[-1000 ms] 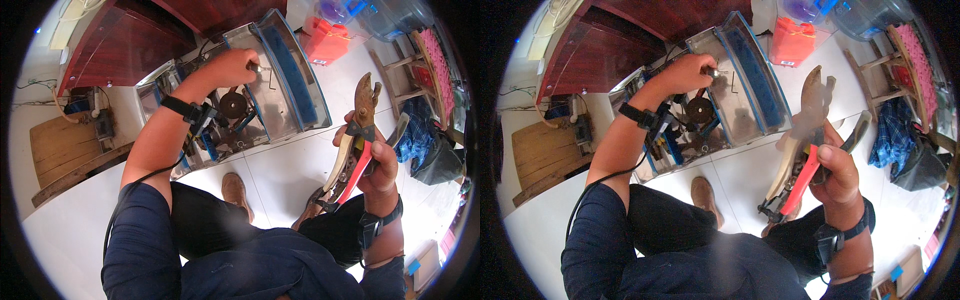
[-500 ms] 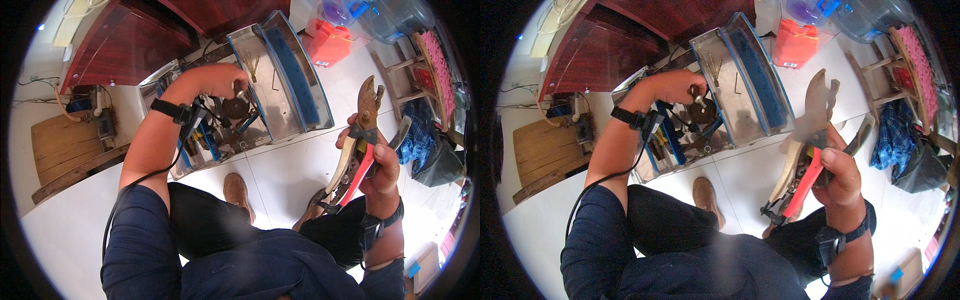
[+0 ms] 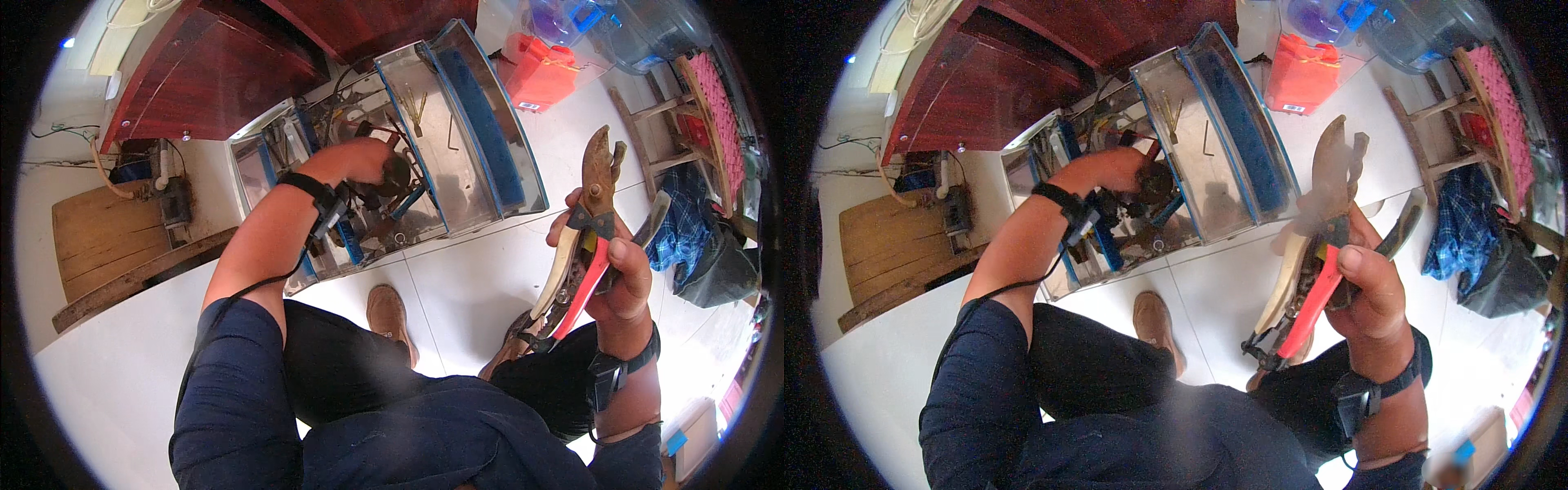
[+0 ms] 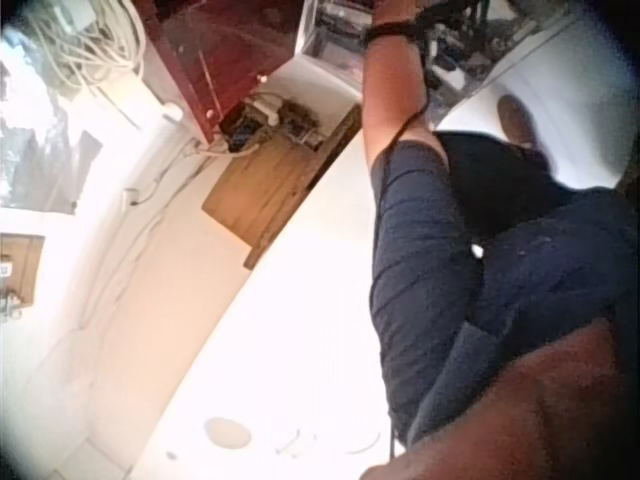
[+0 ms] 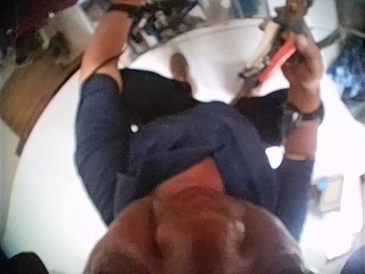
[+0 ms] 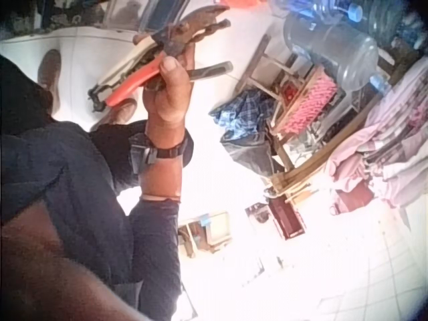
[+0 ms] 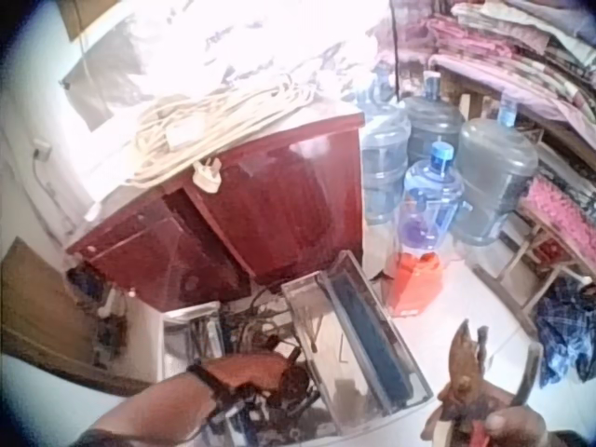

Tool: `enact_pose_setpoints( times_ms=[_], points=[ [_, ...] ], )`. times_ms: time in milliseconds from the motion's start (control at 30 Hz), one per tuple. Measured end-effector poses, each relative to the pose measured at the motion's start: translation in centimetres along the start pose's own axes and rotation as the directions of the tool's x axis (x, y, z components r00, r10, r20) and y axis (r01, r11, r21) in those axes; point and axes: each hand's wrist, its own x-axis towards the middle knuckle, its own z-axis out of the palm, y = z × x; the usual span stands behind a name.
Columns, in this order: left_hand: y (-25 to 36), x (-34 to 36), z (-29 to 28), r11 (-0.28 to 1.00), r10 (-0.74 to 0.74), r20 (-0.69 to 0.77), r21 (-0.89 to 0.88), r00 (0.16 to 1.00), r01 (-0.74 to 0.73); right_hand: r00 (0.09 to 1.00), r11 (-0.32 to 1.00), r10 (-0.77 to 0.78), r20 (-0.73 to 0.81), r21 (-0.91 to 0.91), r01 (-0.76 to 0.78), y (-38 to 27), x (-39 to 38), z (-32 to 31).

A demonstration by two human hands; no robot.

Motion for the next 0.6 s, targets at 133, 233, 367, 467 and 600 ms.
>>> enact_pose_setpoints(
  times_ms=[133, 233, 367, 467, 600],
  points=[
    [1.9, 0.5, 2.0, 0.991, -0.069, 0.023, 0.115, 0.997, 0.066, 1.0, 1.0, 0.008, 0.012, -0.01, -0.008, 0.0, 0.0, -0.3],
    [1.5, 1.4, 3.9, 0.986, -0.002, 0.038, 0.169, 0.999, -0.005, 1.0, 1.0, 0.013, 0.013, -0.019, -0.013, 0.1, 0.0, -0.2],
    [2.4, 1.4, 4.1, 0.977, -0.037, 0.03, 0.21, 0.999, 0.03, 0.996, 0.996, 0.087, 0.033, -0.017, -0.086, -0.3, -0.2, -0.9],
    [2.1, 1.6, 5.0, 0.974, -0.013, -0.028, 0.226, 1.0, 0.019, 0.995, 0.996, 0.091, 0.032, -0.016, -0.09, -0.4, -0.1, -0.8],
    [1.6, 2.1, 6.0, 0.973, 0.131, -0.142, 0.209, 0.981, -0.1, 0.999, 0.999, 0.045, 0.012, 0.005, -0.045, -0.2, 0.0, -0.4]
  ],
)
